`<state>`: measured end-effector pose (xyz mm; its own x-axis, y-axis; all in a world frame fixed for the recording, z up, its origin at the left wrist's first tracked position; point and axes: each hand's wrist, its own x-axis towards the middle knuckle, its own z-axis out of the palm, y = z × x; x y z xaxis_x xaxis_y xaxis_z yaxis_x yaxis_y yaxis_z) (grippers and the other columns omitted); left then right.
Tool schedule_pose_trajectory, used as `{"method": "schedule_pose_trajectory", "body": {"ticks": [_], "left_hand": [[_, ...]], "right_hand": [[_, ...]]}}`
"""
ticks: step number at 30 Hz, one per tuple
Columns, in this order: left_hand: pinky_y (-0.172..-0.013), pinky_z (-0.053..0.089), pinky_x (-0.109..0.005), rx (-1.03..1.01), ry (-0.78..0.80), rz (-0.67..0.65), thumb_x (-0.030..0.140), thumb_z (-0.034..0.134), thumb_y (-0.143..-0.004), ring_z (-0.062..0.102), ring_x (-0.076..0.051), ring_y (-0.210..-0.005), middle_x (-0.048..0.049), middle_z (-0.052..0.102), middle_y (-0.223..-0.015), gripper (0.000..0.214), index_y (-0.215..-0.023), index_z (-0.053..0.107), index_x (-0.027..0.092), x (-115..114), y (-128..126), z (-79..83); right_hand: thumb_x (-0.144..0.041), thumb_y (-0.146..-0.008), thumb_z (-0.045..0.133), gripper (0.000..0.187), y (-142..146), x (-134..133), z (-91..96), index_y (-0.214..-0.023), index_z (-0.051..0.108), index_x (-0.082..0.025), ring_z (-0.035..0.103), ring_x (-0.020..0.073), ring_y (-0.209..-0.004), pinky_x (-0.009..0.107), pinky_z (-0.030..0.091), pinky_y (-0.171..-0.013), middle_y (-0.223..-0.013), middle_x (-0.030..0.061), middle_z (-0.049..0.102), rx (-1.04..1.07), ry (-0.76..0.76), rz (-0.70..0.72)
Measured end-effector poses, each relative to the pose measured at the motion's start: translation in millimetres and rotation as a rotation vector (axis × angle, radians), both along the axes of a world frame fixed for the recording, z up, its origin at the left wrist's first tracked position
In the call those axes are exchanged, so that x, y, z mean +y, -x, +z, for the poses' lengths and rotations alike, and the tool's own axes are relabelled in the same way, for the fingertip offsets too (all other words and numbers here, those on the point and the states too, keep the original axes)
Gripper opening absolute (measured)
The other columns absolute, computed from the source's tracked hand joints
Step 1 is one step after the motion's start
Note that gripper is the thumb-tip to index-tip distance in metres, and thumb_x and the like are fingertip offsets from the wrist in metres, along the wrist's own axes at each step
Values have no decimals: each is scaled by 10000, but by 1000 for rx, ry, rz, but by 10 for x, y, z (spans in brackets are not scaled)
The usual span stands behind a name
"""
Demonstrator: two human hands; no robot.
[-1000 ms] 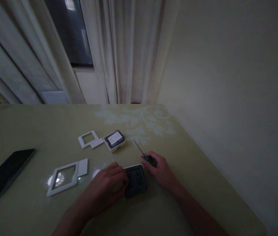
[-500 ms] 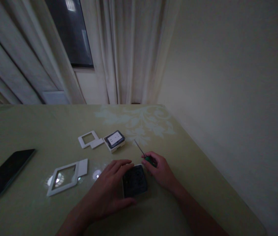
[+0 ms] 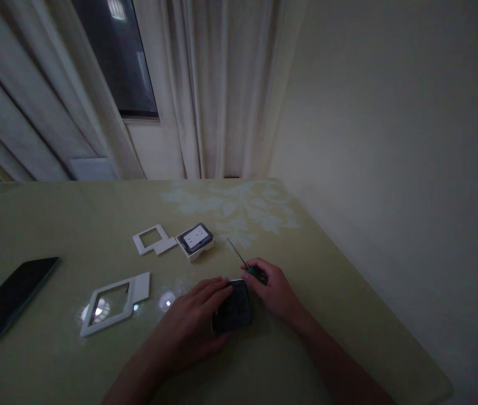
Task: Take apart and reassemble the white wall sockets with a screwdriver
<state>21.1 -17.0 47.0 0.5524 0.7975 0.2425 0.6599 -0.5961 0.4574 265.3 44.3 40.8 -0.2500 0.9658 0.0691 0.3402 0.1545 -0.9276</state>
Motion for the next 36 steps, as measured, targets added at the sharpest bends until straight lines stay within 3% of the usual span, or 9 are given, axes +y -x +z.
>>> {"method": "schedule_pose_trajectory", "body": {"ticks": [5, 11, 14, 20, 27, 36], "left_hand": [[-1061, 647, -550, 25, -89, -48, 267, 728, -910, 699, -350, -1336, -142, 757, -1412, 477, -1379, 668, 203, 3, -12, 48], [-993, 679, -547, 51, -174, -46, 180, 677, -869, 733, -364, -1280, -154, 764, -1396, 513, -1382, 667, 183, 18, -13, 7], [-1006, 666, -541, 5, -182, -26, 190, 632, -950, 754, -343, -1233, -142, 782, -1361, 436, -1384, 671, 194, 41, -15, -26], [-959, 649, -392, -222, -42, 52, 309, 496, -1118, 770, -256, -1111, -98, 817, -1235, 316, -1332, 721, 252, 94, -14, 10], [-920, 632, -345, -366, 92, 139, 395, 497, -1123, 786, -250, -1066, -81, 834, -1192, 344, -1295, 772, 279, 87, -13, 69], [-920, 651, -358, -529, 196, 244, 478, 581, -1087, 827, -256, -1031, -38, 867, -1176, 338, -1246, 817, 295, 113, 24, 40]], "right_hand": [[-410, -900, 711, 257, 1, -10, -6, -1036, 744, -195, 707, 233, -914, 337, 518, -824, -1007, 62, 778, -14, -3, 16], [-372, -893, 719, 230, 5, -7, -26, -1035, 748, -194, 713, 231, -895, 331, 521, -801, -995, 61, 787, -18, -13, 14], [-386, -920, 707, 224, 11, -8, -26, -1031, 747, -195, 720, 236, -921, 339, 536, -827, -1003, 66, 793, 0, -21, 1], [-417, -940, 693, 233, 13, -24, 51, -1021, 742, -205, 740, 242, -942, 350, 572, -842, -1008, 77, 796, 49, -27, -1], [-249, -847, 740, 242, -7, -96, 143, -1085, 735, -208, 748, 228, -986, 322, 577, -858, -1069, 67, 794, 120, -42, 132], [-292, -897, 717, 144, 10, -107, 153, -1003, 751, -200, 649, 170, -785, 271, 494, -729, -866, 4, 723, 31, -99, 90]]}}
